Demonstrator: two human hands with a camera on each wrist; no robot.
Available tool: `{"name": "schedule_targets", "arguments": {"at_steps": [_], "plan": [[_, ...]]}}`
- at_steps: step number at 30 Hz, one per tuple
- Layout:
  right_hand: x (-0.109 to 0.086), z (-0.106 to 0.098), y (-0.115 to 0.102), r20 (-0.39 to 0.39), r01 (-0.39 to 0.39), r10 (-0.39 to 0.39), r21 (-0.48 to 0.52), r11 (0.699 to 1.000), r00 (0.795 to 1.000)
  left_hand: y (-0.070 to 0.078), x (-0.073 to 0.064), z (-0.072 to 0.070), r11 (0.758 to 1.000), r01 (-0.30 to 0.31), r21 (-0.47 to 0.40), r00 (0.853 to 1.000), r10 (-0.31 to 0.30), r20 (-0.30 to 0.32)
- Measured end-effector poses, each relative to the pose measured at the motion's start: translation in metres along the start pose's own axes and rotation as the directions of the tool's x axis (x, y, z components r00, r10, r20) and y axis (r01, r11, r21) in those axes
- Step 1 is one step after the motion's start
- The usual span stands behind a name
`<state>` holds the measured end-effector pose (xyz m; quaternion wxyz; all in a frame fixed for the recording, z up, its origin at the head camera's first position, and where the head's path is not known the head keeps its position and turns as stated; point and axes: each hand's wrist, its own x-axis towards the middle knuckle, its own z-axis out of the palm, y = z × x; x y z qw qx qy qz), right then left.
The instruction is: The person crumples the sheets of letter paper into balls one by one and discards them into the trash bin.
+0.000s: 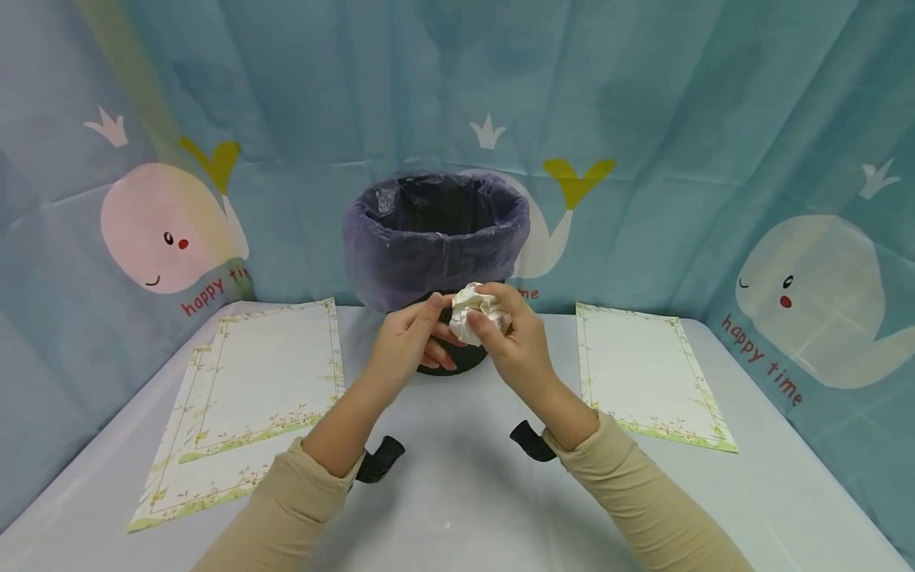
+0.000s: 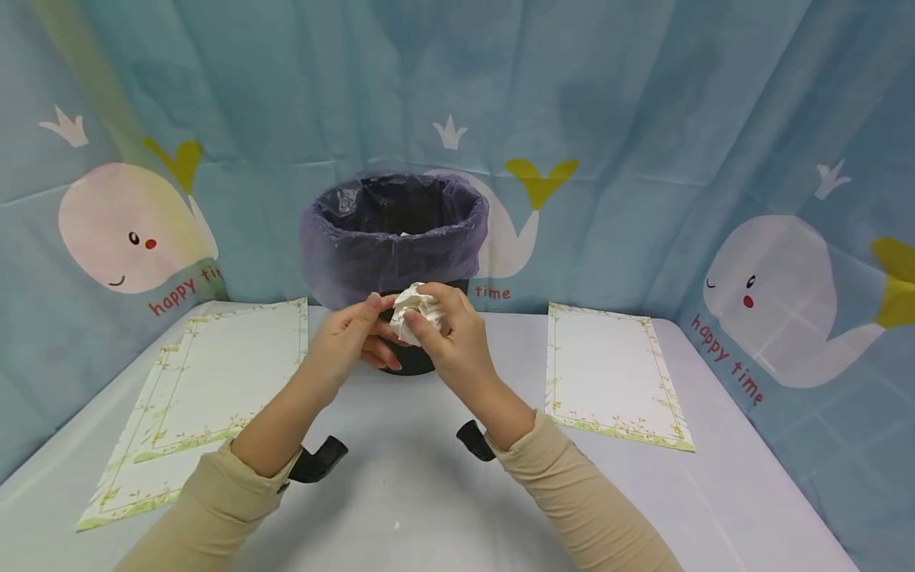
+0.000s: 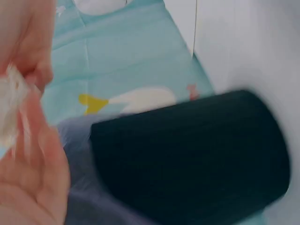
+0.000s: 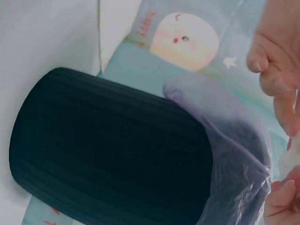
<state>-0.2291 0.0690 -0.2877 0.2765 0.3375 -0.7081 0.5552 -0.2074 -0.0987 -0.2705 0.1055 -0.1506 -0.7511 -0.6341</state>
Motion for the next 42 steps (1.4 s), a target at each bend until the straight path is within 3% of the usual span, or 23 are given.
{"name": "schedule_targets", "arguments": {"at_steps": [2, 5, 7, 9, 11, 17, 24, 29, 31, 35, 38, 42], "plan": [[0.0, -0.003, 0.002, -0.014, 0.032, -0.031, 0.017, 0.999, 0.999, 0.007, 0.008, -0.01, 0.998, -0.04, 0.052, 0.994, 0.045, -0.098], [0.001, -0.01, 0.003, -0.029, 0.033, -0.032, 0.038, 0.999, 0.999, 0.015, 0.027, -0.027, 0.992, -0.093, 0.086, 0.952, 0.114, -0.285], [0.001, -0.015, 0.004, -0.037, 0.029, -0.027, 0.047, 0.998, 0.999, 0.016, 0.042, -0.039, 0.992, -0.103, 0.07, 0.92, 0.122, -0.373], [0.001, -0.019, 0.004, -0.04, 0.027, -0.025, 0.049, 0.998, 0.999, 0.016, 0.058, -0.049, 0.996, -0.086, 0.033, 0.908, 0.092, -0.409], [0.001, -0.021, 0.004, -0.031, 0.025, -0.023, 0.059, 0.998, 0.999, 0.015, 0.071, -0.056, 0.999, -0.048, -0.011, 0.911, 0.039, -0.41], [-0.002, -0.022, 0.005, 0.029, 0.001, -0.002, 0.062, 0.998, 1.0, 0.009, 0.099, -0.064, 0.98, 0.032, -0.194, 0.945, -0.093, -0.314], [0.003, -0.023, 0.007, 0.095, 0.071, -0.07, -0.011, 0.997, 0.993, 0.009, 0.102, -0.067, 0.972, 0.063, -0.227, 0.943, -0.133, -0.306], [0.035, -0.025, 0.0, 0.081, 0.08, -0.081, 0.017, 0.997, 0.993, 0.013, 0.102, -0.071, 0.975, 0.075, -0.207, 0.944, -0.136, -0.299], [0.057, -0.026, -0.006, 0.045, 0.039, -0.041, 0.04, 0.998, 0.998, 0.013, 0.102, -0.071, 0.976, 0.077, -0.205, 0.946, -0.137, -0.295], [0.104, -0.024, -0.013, 0.002, -0.109, 0.109, 0.055, 0.993, 0.994, 0.012, 0.102, -0.069, 0.974, 0.09, -0.209, 0.948, -0.148, -0.282], [0.132, -0.022, -0.014, 0.011, -0.276, 0.276, 0.02, 0.961, 0.961, 0.012, 0.102, -0.067, 0.974, 0.098, -0.205, 0.951, -0.152, -0.268], [0.156, -0.02, -0.013, 0.043, -0.503, 0.503, -0.014, 0.864, 0.863, 0.013, 0.104, -0.065, 0.974, 0.097, -0.206, 0.953, -0.151, -0.264]]}}
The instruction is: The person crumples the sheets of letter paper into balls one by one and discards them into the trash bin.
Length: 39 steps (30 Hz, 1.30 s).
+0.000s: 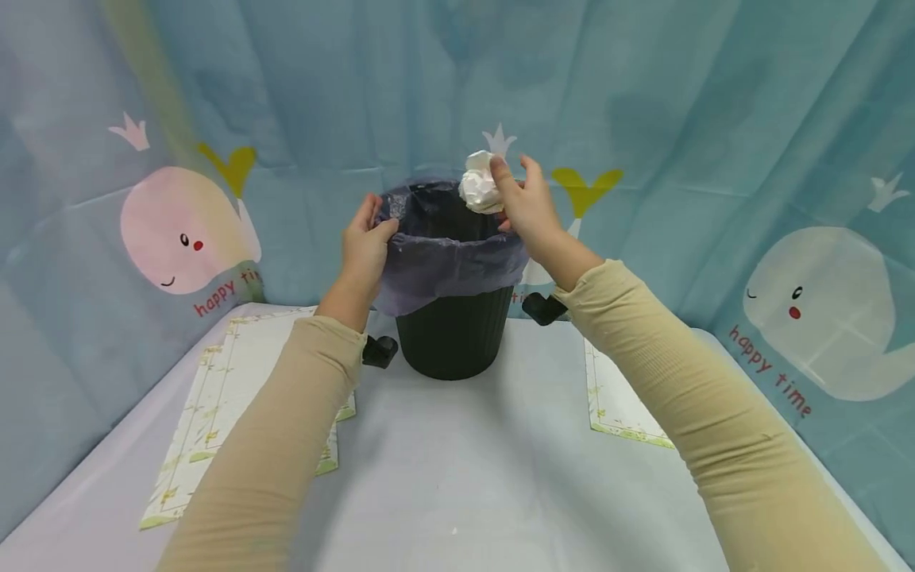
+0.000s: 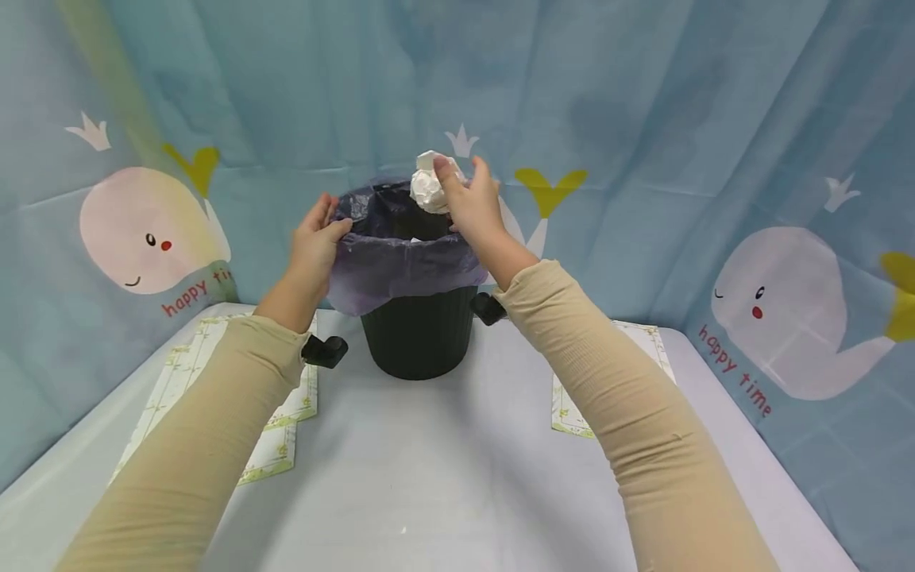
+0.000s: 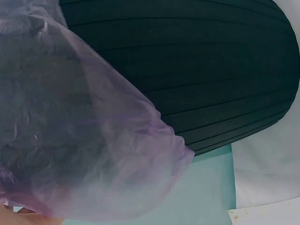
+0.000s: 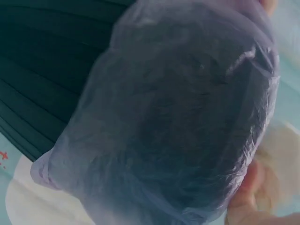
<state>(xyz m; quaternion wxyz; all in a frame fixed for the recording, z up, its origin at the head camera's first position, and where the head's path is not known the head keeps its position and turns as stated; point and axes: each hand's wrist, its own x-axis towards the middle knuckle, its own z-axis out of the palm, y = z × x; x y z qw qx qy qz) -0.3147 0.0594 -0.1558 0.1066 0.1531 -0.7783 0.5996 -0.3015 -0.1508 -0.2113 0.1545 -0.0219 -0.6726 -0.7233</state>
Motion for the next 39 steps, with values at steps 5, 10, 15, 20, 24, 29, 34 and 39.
{"name": "schedule_targets", "arguments": {"at_steps": [5, 10, 15, 20, 24, 29, 34, 39], "plan": [[0.004, -0.002, -0.003, 0.015, -0.047, 0.047, 0.025, 0.999, 0.999, 0.001, 0.003, 0.002, 1.0, 0.004, -0.015, 1.0, -0.005, -0.01], [-0.001, -0.006, -0.001, 0.023, 0.012, -0.011, -0.02, 1.0, 1.0, 0.003, 0.004, 0.0, 1.0, 0.015, -0.014, 0.999, -0.015, -0.031], [-0.004, -0.011, 0.001, 0.033, 0.015, -0.013, -0.059, 0.998, 0.999, 0.003, 0.004, -0.003, 1.0, 0.012, -0.003, 0.999, -0.012, -0.032], [-0.004, -0.017, 0.005, 0.031, 0.017, -0.015, -0.087, 0.996, 0.999, 0.002, 0.004, -0.004, 1.0, 0.004, -0.002, 1.0, -0.004, -0.026], [-0.006, -0.024, 0.007, 0.035, 0.02, -0.017, -0.102, 0.995, 0.999, 0.001, 0.004, -0.003, 1.0, 0.003, 0.01, 1.0, -0.003, -0.028], [-0.011, -0.037, 0.014, 0.03, 0.025, -0.021, -0.136, 0.99, 0.999, 0.001, 0.003, -0.001, 0.999, -0.027, 0.035, 1.0, 0.027, -0.016], [-0.018, -0.053, 0.021, 0.013, 0.022, -0.02, -0.191, 0.981, 1.0, 0.0, 0.005, -0.004, 0.98, -0.083, 0.179, 0.997, 0.082, 0.015], [-0.028, -0.071, 0.031, 0.036, 0.032, -0.023, -0.26, 0.965, 0.999, -0.002, 0.006, -0.011, 0.926, -0.116, 0.359, 0.993, 0.11, 0.039]]}}
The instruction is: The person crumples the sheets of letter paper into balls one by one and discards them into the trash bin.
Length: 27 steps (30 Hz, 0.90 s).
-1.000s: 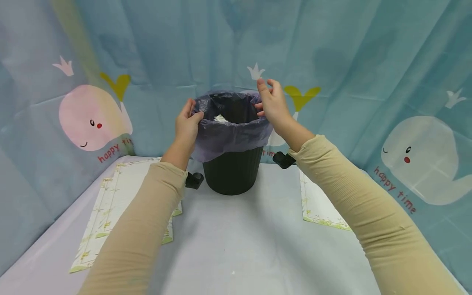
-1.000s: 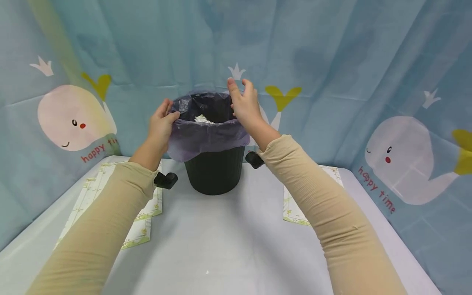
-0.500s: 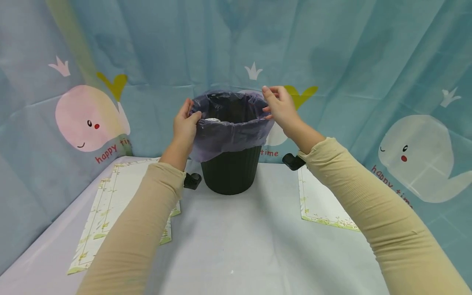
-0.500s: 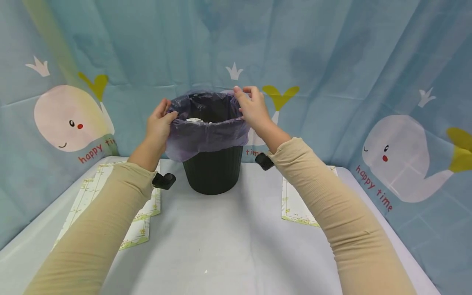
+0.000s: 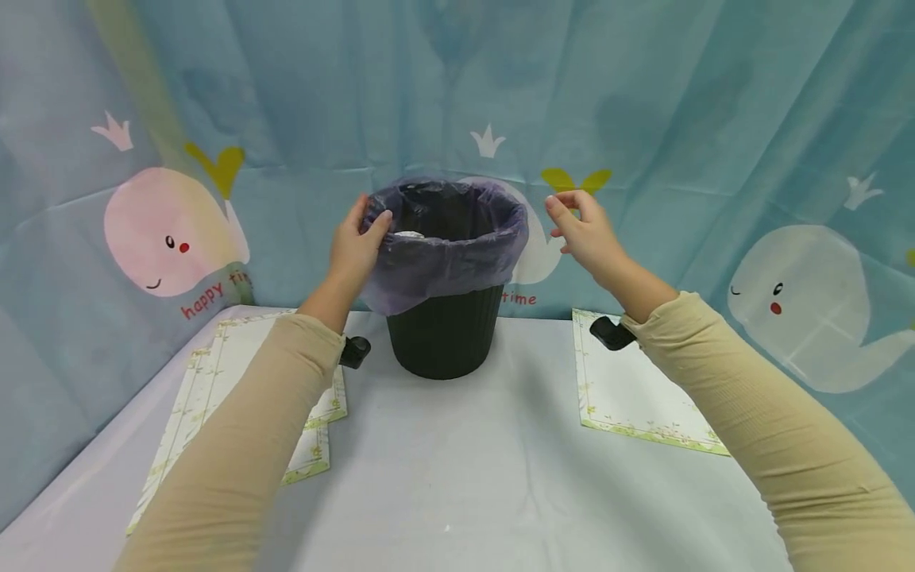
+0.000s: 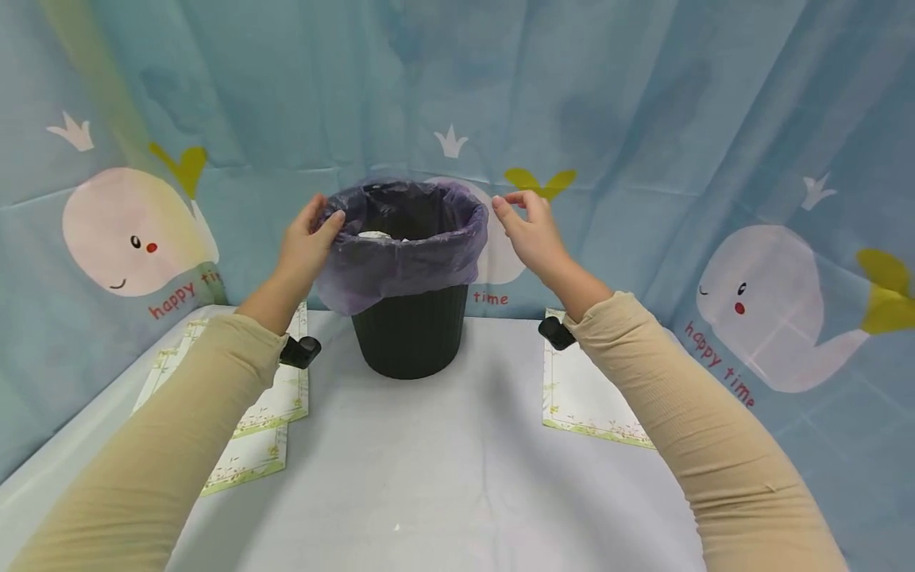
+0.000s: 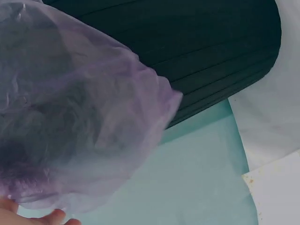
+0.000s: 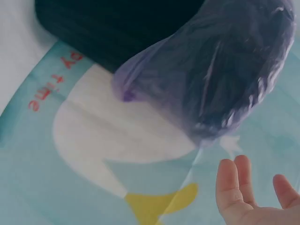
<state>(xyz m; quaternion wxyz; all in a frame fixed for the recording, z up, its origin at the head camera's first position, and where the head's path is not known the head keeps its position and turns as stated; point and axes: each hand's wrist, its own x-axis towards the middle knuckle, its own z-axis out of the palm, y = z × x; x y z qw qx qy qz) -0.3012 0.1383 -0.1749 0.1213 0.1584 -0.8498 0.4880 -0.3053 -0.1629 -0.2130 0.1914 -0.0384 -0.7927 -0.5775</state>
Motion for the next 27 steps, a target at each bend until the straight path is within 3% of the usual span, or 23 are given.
{"name": "schedule_targets", "arguments": {"at_steps": [6, 12, 19, 27], "plan": [[-0.019, -0.017, 0.021, 0.03, -0.029, 0.03, -0.027, 0.999, 0.999, -0.003, -0.01, -0.005, 0.995, 0.09, -0.047, 0.996, -0.091, -0.022], [-0.035, -0.032, 0.049, 0.029, -0.053, 0.054, -0.015, 0.998, 0.998, -0.021, -0.033, -0.016, 0.981, 0.157, -0.111, 0.987, -0.153, 0.043], [-0.049, -0.048, 0.084, 0.037, -0.085, 0.086, -0.016, 0.996, 0.996, -0.046, -0.059, -0.021, 0.987, 0.136, -0.079, 0.987, -0.129, 0.093], [-0.057, -0.06, 0.114, 0.01, -0.094, 0.094, -0.039, 0.995, 0.995, -0.057, -0.075, -0.02, 0.989, 0.132, -0.067, 0.983, -0.123, 0.134]]}}
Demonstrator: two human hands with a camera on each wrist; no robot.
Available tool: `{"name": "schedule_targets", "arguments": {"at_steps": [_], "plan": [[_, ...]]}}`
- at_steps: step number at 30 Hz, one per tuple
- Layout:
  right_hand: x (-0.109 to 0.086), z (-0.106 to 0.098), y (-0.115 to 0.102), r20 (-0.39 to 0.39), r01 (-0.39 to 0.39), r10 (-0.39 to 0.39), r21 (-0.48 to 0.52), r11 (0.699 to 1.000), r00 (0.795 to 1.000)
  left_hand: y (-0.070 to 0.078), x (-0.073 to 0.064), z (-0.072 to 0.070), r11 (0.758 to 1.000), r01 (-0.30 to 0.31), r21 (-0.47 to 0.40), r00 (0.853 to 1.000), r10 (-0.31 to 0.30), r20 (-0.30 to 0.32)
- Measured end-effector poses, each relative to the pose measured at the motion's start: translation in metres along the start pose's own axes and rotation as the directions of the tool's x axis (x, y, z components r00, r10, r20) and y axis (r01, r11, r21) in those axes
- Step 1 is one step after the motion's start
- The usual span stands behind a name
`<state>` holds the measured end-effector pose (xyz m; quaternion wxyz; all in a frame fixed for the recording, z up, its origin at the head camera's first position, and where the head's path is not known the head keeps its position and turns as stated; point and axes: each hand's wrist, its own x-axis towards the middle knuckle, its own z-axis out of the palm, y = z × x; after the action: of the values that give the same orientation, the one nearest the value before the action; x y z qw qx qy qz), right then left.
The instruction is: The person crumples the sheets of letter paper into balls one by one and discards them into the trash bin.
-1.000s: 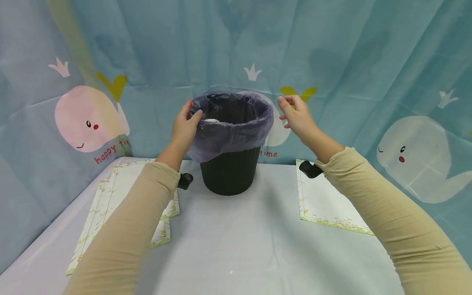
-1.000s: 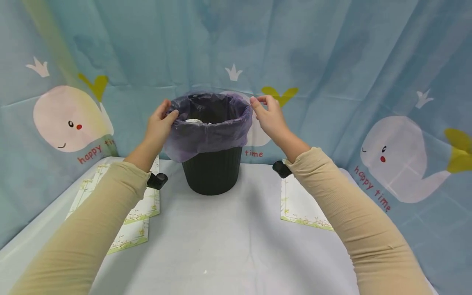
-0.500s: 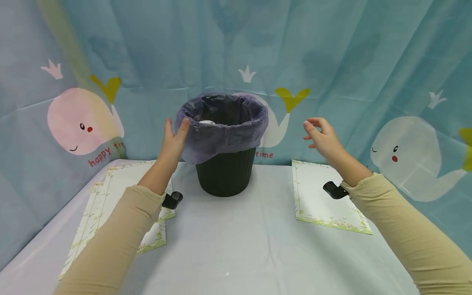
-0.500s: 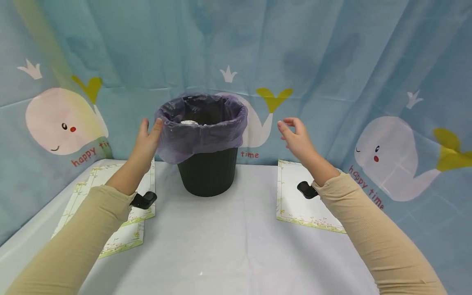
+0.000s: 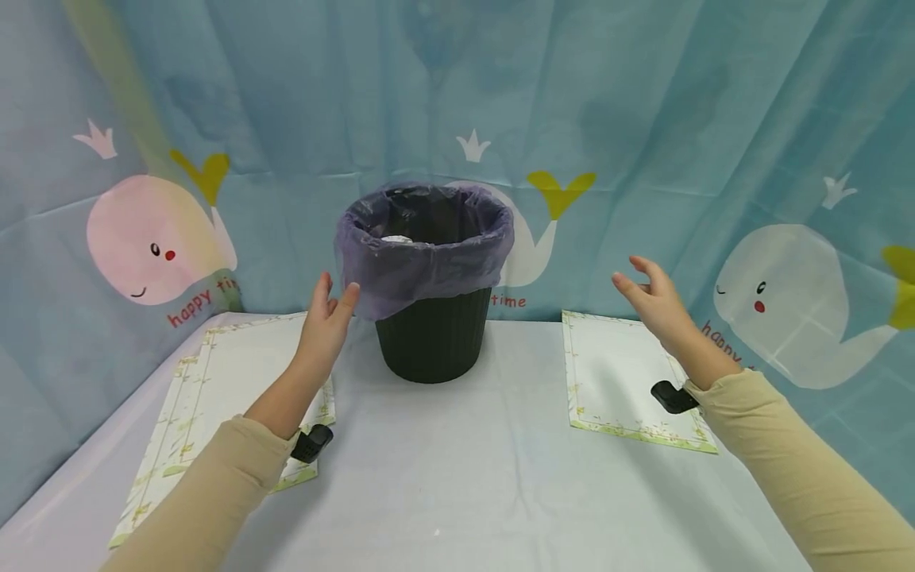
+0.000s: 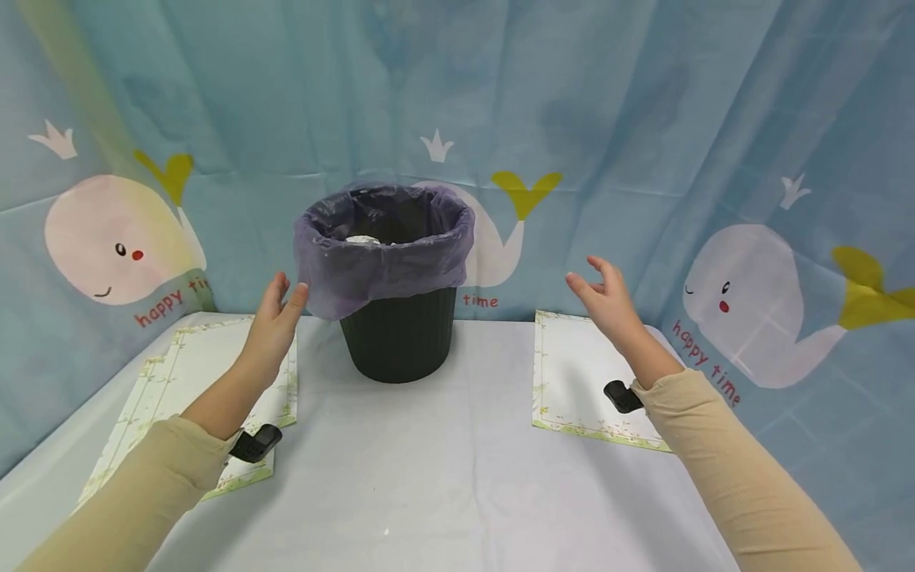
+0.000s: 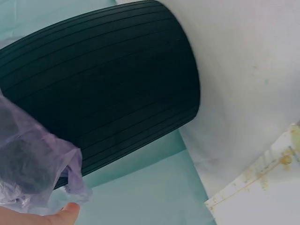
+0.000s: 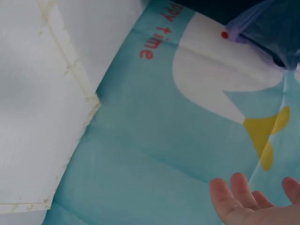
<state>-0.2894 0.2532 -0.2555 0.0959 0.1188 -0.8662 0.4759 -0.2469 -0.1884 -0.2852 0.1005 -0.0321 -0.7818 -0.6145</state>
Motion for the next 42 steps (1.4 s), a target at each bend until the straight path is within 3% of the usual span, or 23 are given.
{"name": "schedule_targets", "arguments": {"at_steps": [8, 16, 22, 28, 34, 42], "plan": [[-0.006, -0.007, 0.02, 0.015, -0.027, 0.027, -0.004, 1.0, 1.0, -0.014, -0.009, 0.006, 0.996, 0.068, 0.057, 0.997, -0.07, 0.043], [-0.012, -0.015, 0.041, 0.145, -0.047, 0.072, -0.167, 0.985, 0.987, -0.04, -0.019, 0.01, 0.977, 0.136, 0.166, 0.983, -0.153, 0.097], [-0.013, -0.017, 0.06, 0.226, -0.042, 0.093, -0.221, 0.974, 0.97, -0.053, -0.028, 0.016, 0.956, 0.179, 0.233, 0.962, -0.22, 0.164], [-0.015, -0.017, 0.078, 0.244, -0.019, 0.084, -0.255, 0.967, 0.966, -0.062, -0.033, 0.022, 0.952, 0.174, 0.252, 0.954, -0.226, 0.196], [-0.017, -0.016, 0.091, 0.258, -0.003, 0.059, -0.213, 0.977, 0.964, -0.068, -0.038, 0.03, 0.949, 0.144, 0.279, 0.956, -0.206, 0.208], [-0.017, -0.019, 0.111, 0.292, -0.008, 0.087, -0.261, 0.965, 0.952, -0.073, -0.048, 0.049, 0.934, 0.051, 0.352, 0.92, -0.181, 0.347]]}}
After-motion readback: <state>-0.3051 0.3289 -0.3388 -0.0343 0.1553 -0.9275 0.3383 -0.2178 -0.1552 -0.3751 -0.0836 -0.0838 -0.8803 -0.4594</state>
